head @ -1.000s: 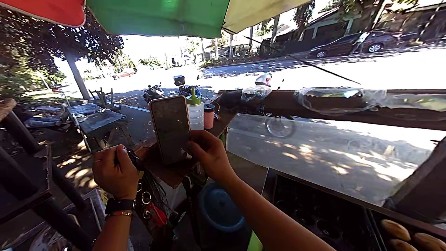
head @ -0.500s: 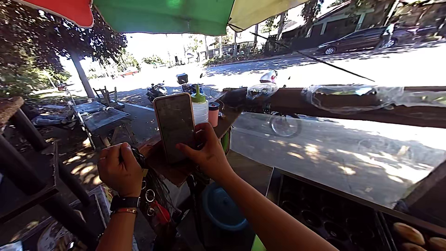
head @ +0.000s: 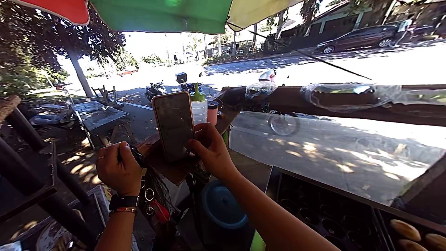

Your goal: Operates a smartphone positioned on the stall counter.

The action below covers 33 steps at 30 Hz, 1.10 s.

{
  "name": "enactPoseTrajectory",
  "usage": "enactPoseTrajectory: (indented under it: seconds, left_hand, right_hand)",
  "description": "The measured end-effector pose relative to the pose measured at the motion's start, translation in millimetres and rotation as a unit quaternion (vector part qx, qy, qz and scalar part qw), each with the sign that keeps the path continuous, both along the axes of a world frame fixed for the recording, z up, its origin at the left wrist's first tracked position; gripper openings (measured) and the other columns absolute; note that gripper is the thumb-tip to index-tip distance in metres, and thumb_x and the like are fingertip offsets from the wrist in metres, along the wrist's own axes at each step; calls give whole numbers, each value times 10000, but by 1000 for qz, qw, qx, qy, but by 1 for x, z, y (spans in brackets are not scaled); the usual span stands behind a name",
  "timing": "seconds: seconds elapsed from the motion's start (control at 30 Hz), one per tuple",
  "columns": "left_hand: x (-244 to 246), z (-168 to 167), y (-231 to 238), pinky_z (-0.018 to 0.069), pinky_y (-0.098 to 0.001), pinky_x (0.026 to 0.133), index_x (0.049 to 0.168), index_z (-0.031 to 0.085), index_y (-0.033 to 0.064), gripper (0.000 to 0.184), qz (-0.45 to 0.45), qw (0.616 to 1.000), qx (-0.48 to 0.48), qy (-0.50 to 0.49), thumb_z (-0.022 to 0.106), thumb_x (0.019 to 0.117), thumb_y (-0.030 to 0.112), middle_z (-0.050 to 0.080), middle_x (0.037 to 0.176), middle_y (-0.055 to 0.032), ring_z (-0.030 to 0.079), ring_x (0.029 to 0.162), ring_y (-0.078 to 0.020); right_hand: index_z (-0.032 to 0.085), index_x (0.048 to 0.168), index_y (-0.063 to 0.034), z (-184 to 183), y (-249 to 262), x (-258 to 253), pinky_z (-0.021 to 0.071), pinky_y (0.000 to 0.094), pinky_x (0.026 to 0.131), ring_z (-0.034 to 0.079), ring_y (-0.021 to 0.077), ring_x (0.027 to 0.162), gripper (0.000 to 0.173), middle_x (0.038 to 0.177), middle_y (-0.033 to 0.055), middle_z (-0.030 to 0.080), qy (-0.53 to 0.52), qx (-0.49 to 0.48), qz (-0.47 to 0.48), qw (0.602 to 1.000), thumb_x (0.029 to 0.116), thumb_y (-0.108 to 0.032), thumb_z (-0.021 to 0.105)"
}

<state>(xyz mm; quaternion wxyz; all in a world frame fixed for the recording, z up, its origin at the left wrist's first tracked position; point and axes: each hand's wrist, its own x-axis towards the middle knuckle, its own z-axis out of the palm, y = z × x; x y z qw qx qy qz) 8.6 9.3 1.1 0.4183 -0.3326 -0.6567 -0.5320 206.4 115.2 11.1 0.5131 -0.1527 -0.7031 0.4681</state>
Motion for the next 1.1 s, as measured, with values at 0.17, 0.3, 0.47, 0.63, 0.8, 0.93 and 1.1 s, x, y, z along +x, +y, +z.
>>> enactPoseTrajectory:
  seconds: [0.17,0.3,0.47,0.63,0.8,0.93,1.1]
  left_hand:
    - [1,0,0,476,-484,829,955,721,-34,341,0,1000,0,-11,493,1061,196,668,939,-206,634,905,-324]
    - [1,0,0,480,-486,832,952,721,-33,346,3,1000,-4,-10,487,1064,195,671,945,-205,637,909,-326]
    - [1,0,1,474,-489,831,951,724,-26,353,2,1000,-4,-12,484,1066,206,671,948,-205,634,907,-327]
    - [1,0,0,475,-491,829,943,724,-23,352,7,1000,-7,-9,485,1064,206,672,947,-202,635,907,-330]
    - [0,0,1,475,-493,841,945,718,-33,350,6,1000,-4,-6,487,1062,202,671,948,-209,636,923,-335]
    - [1,1,0,480,-490,843,949,722,-35,349,1,1000,-5,-7,492,1063,201,673,964,-215,639,932,-338]
    - [1,1,0,480,-504,847,954,723,-38,352,4,1000,-9,-6,488,1062,200,677,970,-223,643,940,-350]
  right_hand:
    - [547,1274,-93,-1,1,3,543,240,585,640,100,704,374,922,38,654,-9,1,12,1000,924,-67,676]
    - [544,1286,-97,-1,0,4,529,233,582,627,99,701,373,911,34,645,-7,-5,20,1000,933,-105,667]
    - [549,1276,-112,0,-1,7,505,224,560,613,93,690,327,908,31,639,-5,-11,21,1000,959,-117,632]
    - [576,1250,-119,1,-2,8,464,201,544,570,75,652,259,856,13,614,9,-29,32,999,993,-149,574]
    - [591,1194,-84,1,4,2,503,191,602,605,55,692,218,854,4,634,32,-40,34,998,986,-150,588]
    - [598,1155,-66,2,5,-2,507,189,610,608,50,688,191,834,4,630,42,-56,29,997,980,-142,617]
    - [612,1135,-66,0,5,0,497,181,636,603,41,714,148,838,0,625,53,-60,38,996,1009,-121,558]
